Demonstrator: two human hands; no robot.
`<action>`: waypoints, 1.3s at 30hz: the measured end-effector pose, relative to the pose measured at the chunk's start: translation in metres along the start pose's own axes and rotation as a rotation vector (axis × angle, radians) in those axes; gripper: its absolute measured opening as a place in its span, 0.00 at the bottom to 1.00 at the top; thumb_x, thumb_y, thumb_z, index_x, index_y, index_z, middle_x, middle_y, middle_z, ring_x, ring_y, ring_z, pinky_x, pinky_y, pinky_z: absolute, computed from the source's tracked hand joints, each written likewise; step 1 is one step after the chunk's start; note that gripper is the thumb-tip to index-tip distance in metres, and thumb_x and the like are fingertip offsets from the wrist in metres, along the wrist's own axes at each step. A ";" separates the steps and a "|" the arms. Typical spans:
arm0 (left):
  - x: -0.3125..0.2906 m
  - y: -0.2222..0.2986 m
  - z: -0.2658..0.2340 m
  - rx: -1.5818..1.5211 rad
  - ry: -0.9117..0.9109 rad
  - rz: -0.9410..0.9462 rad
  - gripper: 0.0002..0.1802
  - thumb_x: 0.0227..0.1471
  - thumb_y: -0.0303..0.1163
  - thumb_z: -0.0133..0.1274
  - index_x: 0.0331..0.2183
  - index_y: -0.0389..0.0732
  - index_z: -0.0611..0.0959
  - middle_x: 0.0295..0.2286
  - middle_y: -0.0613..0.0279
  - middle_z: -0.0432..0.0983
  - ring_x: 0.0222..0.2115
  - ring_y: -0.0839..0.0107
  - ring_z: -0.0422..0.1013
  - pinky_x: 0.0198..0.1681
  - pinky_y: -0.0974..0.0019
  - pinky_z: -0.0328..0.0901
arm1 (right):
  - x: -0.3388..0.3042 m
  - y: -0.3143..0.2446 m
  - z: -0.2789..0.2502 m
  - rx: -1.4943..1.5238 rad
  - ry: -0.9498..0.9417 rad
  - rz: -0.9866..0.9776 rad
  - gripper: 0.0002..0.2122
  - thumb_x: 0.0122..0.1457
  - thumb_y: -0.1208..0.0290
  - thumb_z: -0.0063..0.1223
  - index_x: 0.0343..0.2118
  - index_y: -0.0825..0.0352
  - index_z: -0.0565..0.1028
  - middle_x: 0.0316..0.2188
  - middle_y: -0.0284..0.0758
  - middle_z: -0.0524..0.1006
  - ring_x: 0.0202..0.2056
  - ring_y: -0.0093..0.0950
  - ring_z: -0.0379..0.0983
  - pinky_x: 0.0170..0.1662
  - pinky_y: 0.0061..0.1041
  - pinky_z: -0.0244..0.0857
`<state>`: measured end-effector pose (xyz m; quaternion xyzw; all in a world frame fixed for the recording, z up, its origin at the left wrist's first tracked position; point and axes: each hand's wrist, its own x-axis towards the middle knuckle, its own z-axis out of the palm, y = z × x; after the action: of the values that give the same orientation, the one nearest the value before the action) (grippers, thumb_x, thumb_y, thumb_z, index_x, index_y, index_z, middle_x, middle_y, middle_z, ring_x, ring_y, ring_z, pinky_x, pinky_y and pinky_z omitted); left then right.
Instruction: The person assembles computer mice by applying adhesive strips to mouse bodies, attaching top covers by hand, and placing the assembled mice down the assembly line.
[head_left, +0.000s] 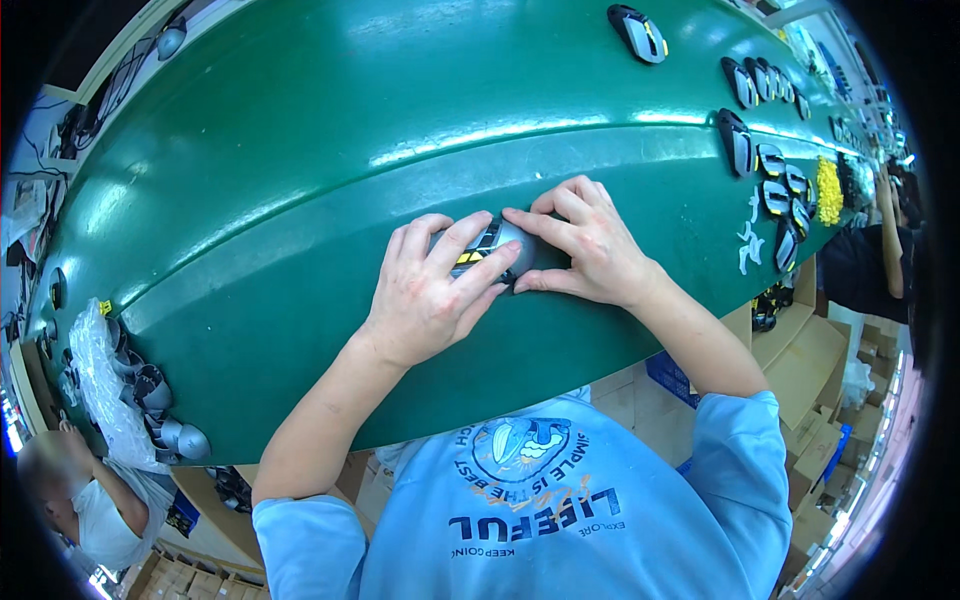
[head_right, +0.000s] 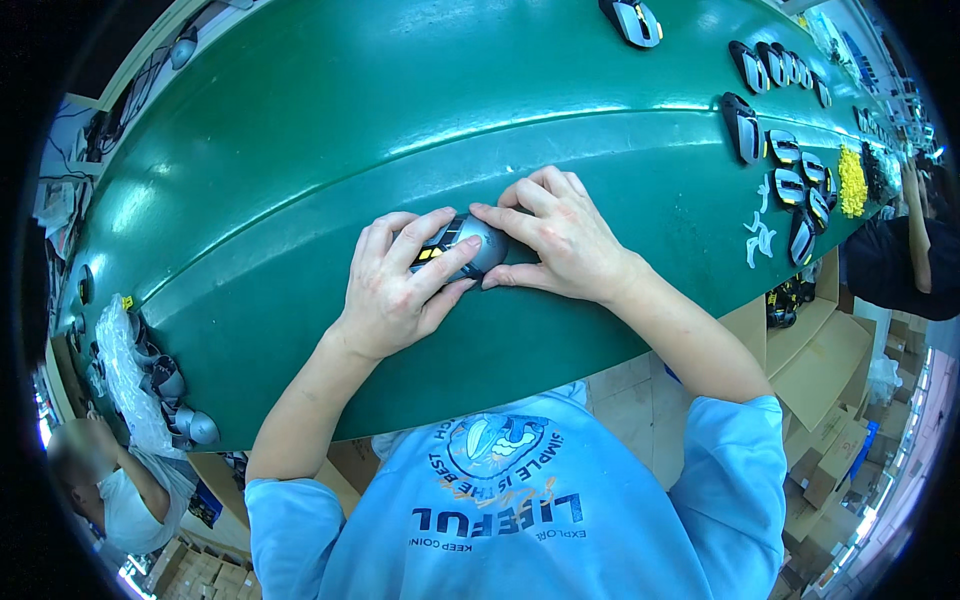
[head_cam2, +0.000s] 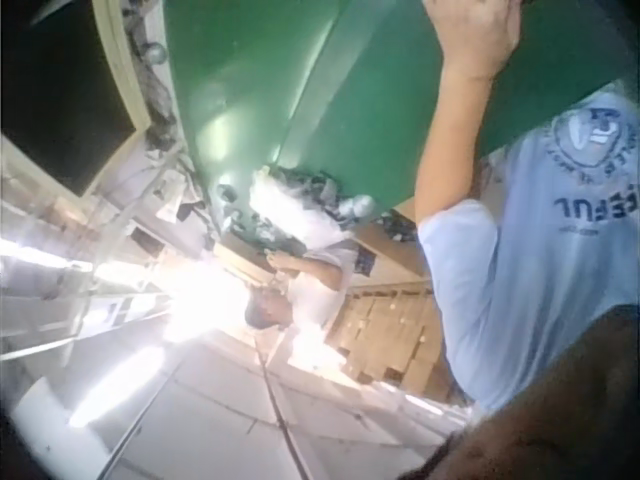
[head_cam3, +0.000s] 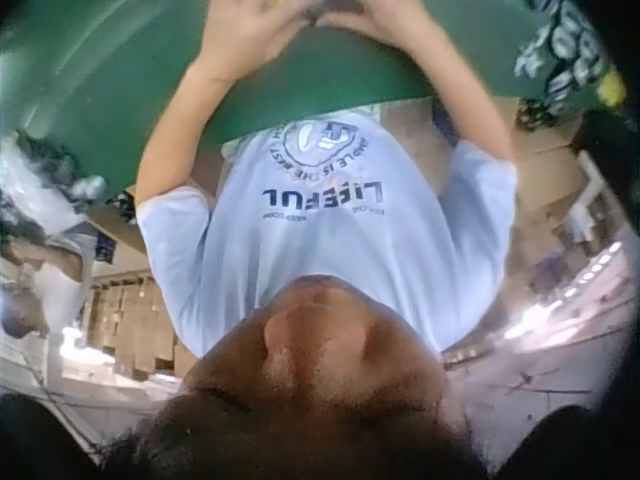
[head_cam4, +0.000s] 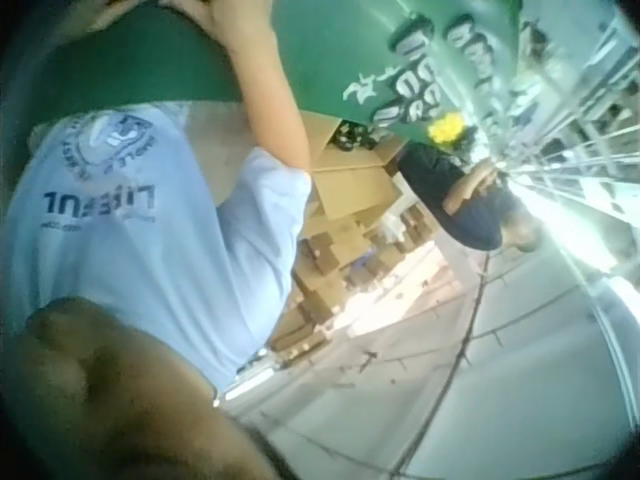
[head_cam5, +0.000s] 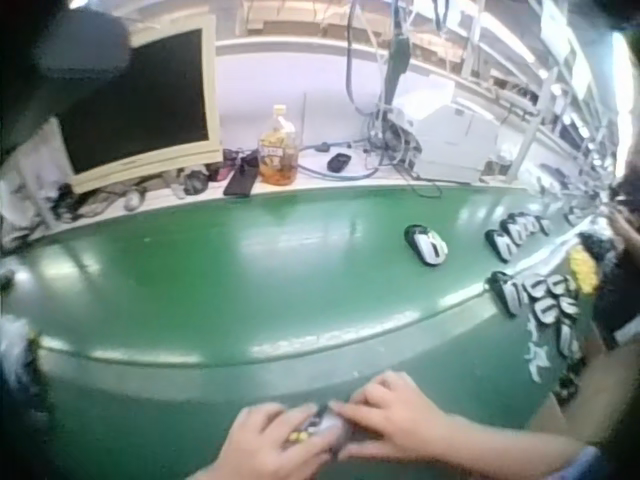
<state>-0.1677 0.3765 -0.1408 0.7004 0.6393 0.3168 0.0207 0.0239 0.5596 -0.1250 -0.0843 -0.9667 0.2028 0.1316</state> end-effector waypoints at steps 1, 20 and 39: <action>0.000 0.001 0.000 -0.007 -0.009 -0.005 0.29 0.43 0.37 0.74 0.50 0.56 0.89 0.55 0.60 0.77 0.48 0.53 0.72 0.50 0.51 0.70 | -0.001 0.000 0.001 0.008 -0.006 0.008 0.34 0.45 0.44 0.75 0.55 0.58 0.85 0.42 0.31 0.78 0.46 0.37 0.69 0.52 0.39 0.63; -0.002 0.001 -0.002 -0.066 -0.009 -0.152 0.43 0.42 0.40 0.77 0.58 0.36 0.77 0.51 0.52 0.78 0.54 0.49 0.71 0.58 0.47 0.64 | 0.116 -0.052 -0.007 0.655 0.632 -0.114 0.32 0.70 0.53 0.56 0.72 0.63 0.66 0.57 0.45 0.73 0.53 0.44 0.71 0.59 0.43 0.64; 0.006 -0.026 -0.021 -0.356 -0.030 -0.113 0.51 0.39 0.31 0.77 0.62 0.33 0.69 0.51 0.47 0.76 0.50 0.48 0.70 0.55 0.48 0.68 | 0.024 -0.004 0.016 0.474 0.120 -0.152 0.32 0.54 0.54 0.74 0.60 0.65 0.79 0.59 0.40 0.81 0.47 0.39 0.81 0.51 0.38 0.74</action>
<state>-0.2005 0.3786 -0.1330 0.6535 0.6111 0.4125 0.1715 -0.0043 0.5552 -0.1323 0.0098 -0.8861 0.4079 0.2198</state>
